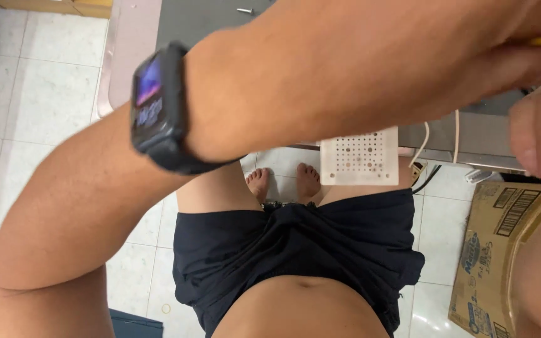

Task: The person holds a black electrical switch component and a white plastic housing, inserting wires into the switch terminals. They use a screwdriver to tighten the screws securing the wires and then place the switch into the housing.

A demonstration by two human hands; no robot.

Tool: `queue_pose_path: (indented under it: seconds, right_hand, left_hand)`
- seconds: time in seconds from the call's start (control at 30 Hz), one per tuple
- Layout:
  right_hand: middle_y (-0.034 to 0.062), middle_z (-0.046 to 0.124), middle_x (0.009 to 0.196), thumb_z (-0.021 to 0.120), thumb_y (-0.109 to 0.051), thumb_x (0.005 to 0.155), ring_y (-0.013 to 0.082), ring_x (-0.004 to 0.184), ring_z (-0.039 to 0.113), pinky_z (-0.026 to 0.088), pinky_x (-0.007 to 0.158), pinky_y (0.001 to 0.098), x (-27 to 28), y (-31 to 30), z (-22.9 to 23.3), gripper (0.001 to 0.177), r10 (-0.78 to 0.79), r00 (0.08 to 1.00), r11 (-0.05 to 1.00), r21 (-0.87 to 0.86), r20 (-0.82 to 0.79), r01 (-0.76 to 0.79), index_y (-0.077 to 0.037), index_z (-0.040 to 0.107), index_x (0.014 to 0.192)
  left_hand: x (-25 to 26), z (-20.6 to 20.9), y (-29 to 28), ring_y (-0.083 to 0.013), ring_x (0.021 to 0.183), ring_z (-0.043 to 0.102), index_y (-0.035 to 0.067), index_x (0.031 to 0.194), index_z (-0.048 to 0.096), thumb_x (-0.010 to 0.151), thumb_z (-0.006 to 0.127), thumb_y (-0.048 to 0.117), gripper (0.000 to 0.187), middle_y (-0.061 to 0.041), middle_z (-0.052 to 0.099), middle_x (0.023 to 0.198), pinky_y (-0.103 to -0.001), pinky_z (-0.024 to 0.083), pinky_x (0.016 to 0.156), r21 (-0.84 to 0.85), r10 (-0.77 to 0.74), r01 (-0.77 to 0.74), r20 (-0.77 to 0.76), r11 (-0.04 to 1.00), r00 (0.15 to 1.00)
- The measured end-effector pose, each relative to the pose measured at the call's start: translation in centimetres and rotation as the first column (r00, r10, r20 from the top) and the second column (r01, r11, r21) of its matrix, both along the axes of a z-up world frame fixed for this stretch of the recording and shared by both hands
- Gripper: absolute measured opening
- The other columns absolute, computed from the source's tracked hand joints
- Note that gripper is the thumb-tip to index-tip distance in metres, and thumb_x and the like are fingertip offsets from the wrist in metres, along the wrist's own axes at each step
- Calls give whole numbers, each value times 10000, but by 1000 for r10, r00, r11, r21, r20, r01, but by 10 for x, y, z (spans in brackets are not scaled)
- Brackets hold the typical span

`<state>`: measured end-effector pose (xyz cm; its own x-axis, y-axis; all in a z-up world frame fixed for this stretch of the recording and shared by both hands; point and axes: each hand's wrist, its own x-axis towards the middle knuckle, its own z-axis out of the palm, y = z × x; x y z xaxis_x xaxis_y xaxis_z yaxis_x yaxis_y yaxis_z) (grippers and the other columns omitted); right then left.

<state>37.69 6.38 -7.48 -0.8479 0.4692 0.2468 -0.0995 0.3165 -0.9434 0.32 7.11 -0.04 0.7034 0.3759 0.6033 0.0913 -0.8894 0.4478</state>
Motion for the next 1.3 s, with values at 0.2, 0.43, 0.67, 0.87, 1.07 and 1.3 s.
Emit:
queue_pose_path:
  seconds: [0.2,0.43,0.67,0.87,1.07,1.3]
  right_hand:
    - [35,460,1050,554,-696,905,132,546,556,530,475,245,-86,-66,20,587,-614,788,784,-75,56,616,-158,464,1120]
    - [-34,555,1048,609,-65,1162,61,986,468,421,733,227,-125,-77,17,121,-907,351,402,230,232,886,21,663,1097]
    - [42,563,949,550,-123,1177,129,952,460,421,764,326,-128,-71,22,210,-872,435,489,442,225,752,40,665,1110]
    - [52,608,1045,534,-227,1164,151,1013,598,531,772,322,-125,-64,5,275,-877,476,476,264,69,839,31,620,1201]
    - [129,642,1143,454,-285,1150,192,1056,603,520,817,345,-139,-68,13,424,-868,495,478,306,23,823,70,602,1328]
    - [111,595,1073,472,-103,1179,183,1004,546,488,822,326,-144,-65,14,235,-863,505,479,303,-6,824,83,611,1216]
  left_hand:
    - [0,-5,-10,-253,693,475,35,1020,577,1028,517,113,99,-79,531,816,-369,367,642,-63,-119,120,19,991,993]
    - [-11,-39,-23,-46,609,522,47,812,644,950,671,70,142,16,592,681,-201,456,537,-613,70,-67,-20,788,997]
    - [-9,-52,-25,-64,609,436,54,815,629,967,639,72,153,19,543,679,-230,391,536,-554,132,-138,-52,821,990]
    - [-6,-44,-27,-42,601,511,69,825,609,981,603,123,166,25,535,656,-189,517,532,-655,108,-92,-17,750,994]
    - [-5,-50,-23,-39,583,500,78,795,589,979,615,116,189,25,548,622,-194,496,546,-617,103,-98,-27,781,994]
    - [-3,-61,-19,-51,586,448,69,815,605,979,624,111,171,37,509,633,-210,462,530,-602,113,-113,-38,791,993]
